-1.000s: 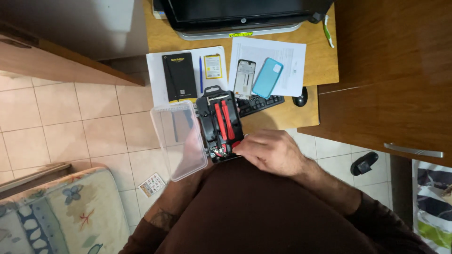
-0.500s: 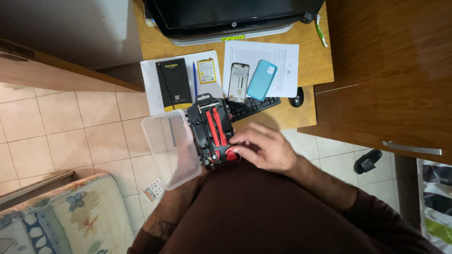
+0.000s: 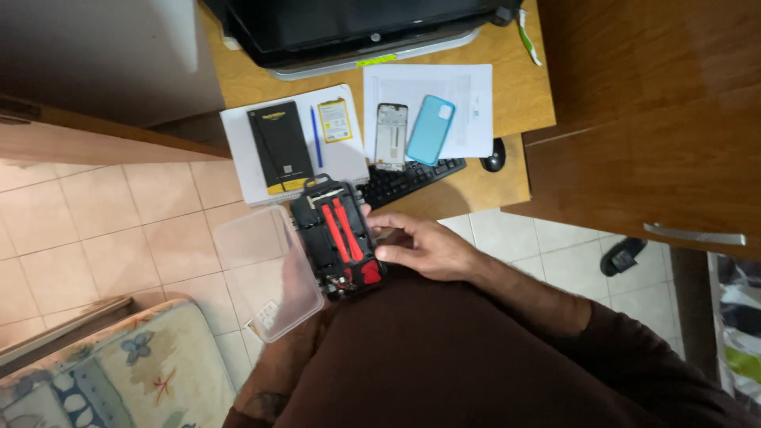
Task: The person organizes small tools and electronic components on a desk and a bed. They open a plastic tool case, place a red tool into it, and move the case to a tray on the bed. They then handle a disassembled smartphone and place it on a blue work mat, followed by picking up a red tool and returning to the tool case.
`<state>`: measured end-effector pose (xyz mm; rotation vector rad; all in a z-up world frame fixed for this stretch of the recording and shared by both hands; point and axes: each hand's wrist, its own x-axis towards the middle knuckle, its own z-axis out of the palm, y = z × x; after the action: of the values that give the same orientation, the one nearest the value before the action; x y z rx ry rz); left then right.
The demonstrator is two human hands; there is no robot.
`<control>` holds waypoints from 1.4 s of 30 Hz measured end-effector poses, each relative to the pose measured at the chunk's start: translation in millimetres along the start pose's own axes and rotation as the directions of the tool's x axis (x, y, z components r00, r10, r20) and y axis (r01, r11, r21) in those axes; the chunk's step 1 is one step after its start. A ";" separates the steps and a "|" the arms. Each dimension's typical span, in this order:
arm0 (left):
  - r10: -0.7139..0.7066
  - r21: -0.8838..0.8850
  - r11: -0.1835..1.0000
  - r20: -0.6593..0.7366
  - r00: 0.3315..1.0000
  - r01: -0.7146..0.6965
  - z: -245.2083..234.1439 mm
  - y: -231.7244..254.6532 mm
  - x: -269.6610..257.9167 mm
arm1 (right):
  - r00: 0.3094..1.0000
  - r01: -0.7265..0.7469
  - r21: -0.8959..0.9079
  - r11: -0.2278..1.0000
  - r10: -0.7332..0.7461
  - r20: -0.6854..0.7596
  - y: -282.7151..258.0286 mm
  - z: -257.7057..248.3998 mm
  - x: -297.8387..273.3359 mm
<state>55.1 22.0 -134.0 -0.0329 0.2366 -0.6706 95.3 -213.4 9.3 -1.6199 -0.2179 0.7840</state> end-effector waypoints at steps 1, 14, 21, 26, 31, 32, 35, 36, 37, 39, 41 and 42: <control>0.014 0.006 1.000 0.000 1.000 -0.014 23.5 -2.5 0.4 | 1.000 0.008 -0.001 1.000 -0.008 0.013 7.9 0.3 2.4; -0.060 -0.147 0.982 0.373 0.926 0.123 44.6 1.0 16.8 | 0.997 -0.079 0.215 0.973 0.073 0.035 15.2 -3.8 10.5; -0.125 0.183 0.978 0.111 0.986 0.103 -18.7 8.2 19.7 | 0.997 -0.070 0.221 0.973 0.061 0.047 26.7 -5.3 14.2; -0.064 0.197 0.980 0.129 0.990 0.037 -36.2 2.9 30.1 | 0.998 -0.052 0.217 0.975 0.045 0.035 36.8 -10.8 15.0; -0.048 0.213 0.976 0.006 0.999 0.046 1.1 9.6 27.0 | 0.998 -0.058 0.240 0.969 0.053 0.024 34.8 -11.2 16.4; -0.145 0.253 0.960 0.087 0.986 0.119 -19.6 19.9 33.6 | 0.999 -0.053 0.239 0.970 0.049 0.023 32.6 -11.4 16.5; -0.177 0.243 0.960 0.154 0.972 0.137 -21.4 22.0 33.3 | 0.999 -0.048 0.240 0.970 0.045 0.019 32.3 -11.4 16.0; -0.114 0.189 0.978 0.142 0.983 0.086 -11.9 18.4 30.2 | 0.999 -0.046 0.242 0.969 0.044 0.014 33.2 -11.4 16.1; -0.113 0.189 0.978 0.142 0.983 0.085 13.5 8.8 24.3 | 0.999 -0.046 0.241 0.969 0.044 0.016 32.7 -11.8 16.2; 0.096 0.221 0.970 0.039 0.995 -0.102 64.3 -10.3 12.6 | 0.999 -0.040 0.243 0.969 0.037 0.019 31.6 -12.7 16.3; 0.080 0.190 0.977 0.072 0.994 -0.092 33.0 -6.2 18.0 | 0.999 -0.040 0.240 0.970 0.038 0.013 26.5 -11.2 15.9; 0.064 0.159 0.984 0.105 0.992 -0.080 17.3 -4.4 20.5 | 0.999 -0.040 0.237 0.971 0.040 0.007 24.0 -10.3 15.5</control>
<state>71.8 5.1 -121.0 0.0982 0.0863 -0.6124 106.1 -218.4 -18.6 -1.4007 -0.0893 0.8112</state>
